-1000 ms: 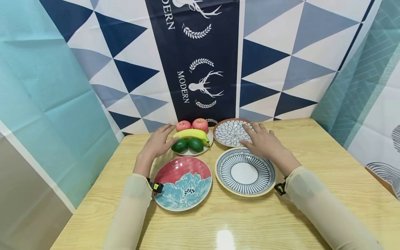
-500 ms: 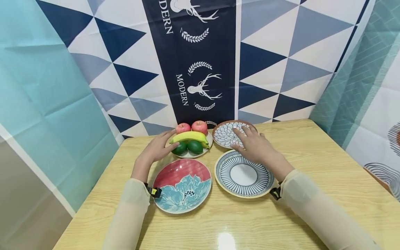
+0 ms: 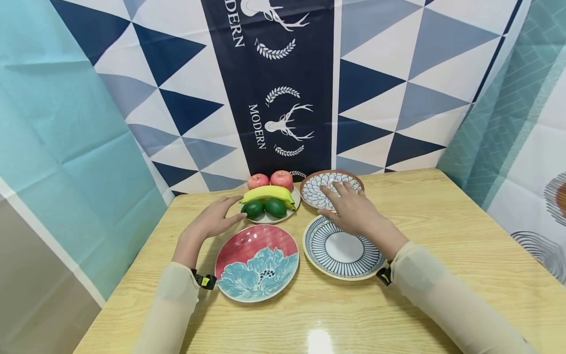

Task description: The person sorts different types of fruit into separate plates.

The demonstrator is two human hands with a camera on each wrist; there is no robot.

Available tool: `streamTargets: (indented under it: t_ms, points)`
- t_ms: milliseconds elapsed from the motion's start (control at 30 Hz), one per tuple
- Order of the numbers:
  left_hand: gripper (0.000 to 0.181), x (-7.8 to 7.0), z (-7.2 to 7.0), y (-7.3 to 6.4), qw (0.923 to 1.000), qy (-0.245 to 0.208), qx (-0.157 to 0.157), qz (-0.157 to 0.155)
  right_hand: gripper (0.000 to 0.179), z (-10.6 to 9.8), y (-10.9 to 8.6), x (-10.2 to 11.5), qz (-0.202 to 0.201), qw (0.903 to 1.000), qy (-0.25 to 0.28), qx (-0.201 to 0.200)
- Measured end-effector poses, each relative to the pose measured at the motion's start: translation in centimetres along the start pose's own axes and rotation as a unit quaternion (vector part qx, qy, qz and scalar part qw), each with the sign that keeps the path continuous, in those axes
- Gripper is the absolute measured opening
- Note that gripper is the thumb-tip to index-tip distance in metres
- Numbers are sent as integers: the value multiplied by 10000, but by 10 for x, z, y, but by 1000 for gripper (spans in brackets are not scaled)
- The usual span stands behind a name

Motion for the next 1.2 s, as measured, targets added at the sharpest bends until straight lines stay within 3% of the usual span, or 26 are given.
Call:
streamTargets:
  t_ms: [200, 567, 1033, 1200]
  points:
    - [68, 1, 3, -6, 9989, -224, 396, 137, 73, -5, 1, 6, -55, 10000, -28, 22]
    - [62, 12, 23, -14, 9923, -644, 945, 472, 73, -16, 9, 18, -243, 9996, -148, 55]
    - [52, 27, 41, -12, 9792, -1415, 1439, 227, 71, -13, 30, 39, -491, 9988, 42, -12]
    - [52, 33, 45, -8, 9740, -1623, 1553, 299, 69, -9, 40, 47, -568, 9984, 79, -29]
Point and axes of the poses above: each hand's wrist, its own y-axis towards the middle knuckle, its own z-axis out of the palm, x = y × z, the point moved 3 cm from there along y, towards the middle knuckle, and after that the axes turned 7 degrees about y, right-handed, at the moved point
